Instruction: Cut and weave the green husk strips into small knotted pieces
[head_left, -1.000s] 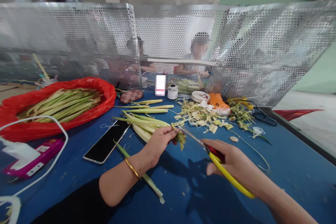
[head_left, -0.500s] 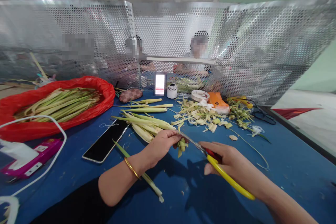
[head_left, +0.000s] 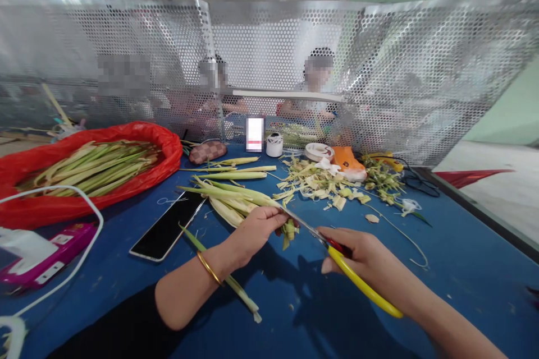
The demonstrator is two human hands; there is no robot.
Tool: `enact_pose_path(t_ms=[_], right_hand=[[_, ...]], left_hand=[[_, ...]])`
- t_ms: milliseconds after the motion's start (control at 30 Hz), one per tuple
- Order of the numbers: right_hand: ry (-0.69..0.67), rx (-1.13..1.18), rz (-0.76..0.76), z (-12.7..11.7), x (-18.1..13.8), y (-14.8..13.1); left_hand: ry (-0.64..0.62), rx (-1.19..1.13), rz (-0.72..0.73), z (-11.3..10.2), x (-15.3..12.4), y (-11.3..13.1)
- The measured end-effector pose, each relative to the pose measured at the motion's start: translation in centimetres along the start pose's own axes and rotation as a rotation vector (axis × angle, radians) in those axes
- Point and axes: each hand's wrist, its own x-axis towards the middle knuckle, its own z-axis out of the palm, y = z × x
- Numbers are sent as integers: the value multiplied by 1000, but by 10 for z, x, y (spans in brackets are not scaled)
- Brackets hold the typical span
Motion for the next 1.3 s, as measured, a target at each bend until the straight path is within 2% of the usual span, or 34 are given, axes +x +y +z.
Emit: enact_pose_path(t_ms=[333,433,500,600,700,767,900,967,1033,1067,1133,1200,1300], right_hand=[[-17,59,12,1,0,0],[41,24,0,1,2,4],[140,-97,33,0,5,9],[307,-439,203,-1,13,22],[329,-704,342,-2,21,38],[309,-763,343,-2,25,50],[345,-774,223,-7,25,62],[462,-611,128,-7,24,55],[572,-240,26,-2,22,35],[560,16,-5,4,22,22],[399,449,5,18,23,-6],[347,648,30,32,28,-30],[376,849,54,44,36,-46]], left_hand=[[0,41,-10,-2,2,0],[37,52,8,-3,3,-1],[69,10,1,-4,3,-3],[106,-124,-29,-4,4,-5],[138,-269,-17,0,2,-5],[167,-333,-11,4,-1,-4],[252,-352,-27,13,-7,-2],[285,-357,-29,17,-10,-2],[309,-366,-18,20,-12,-2],[320,-365,-4,21,-13,-2],[336,-349,46,23,-14,-3],[349,-331,99,23,-15,-3],[346,-339,126,20,-14,-2]])
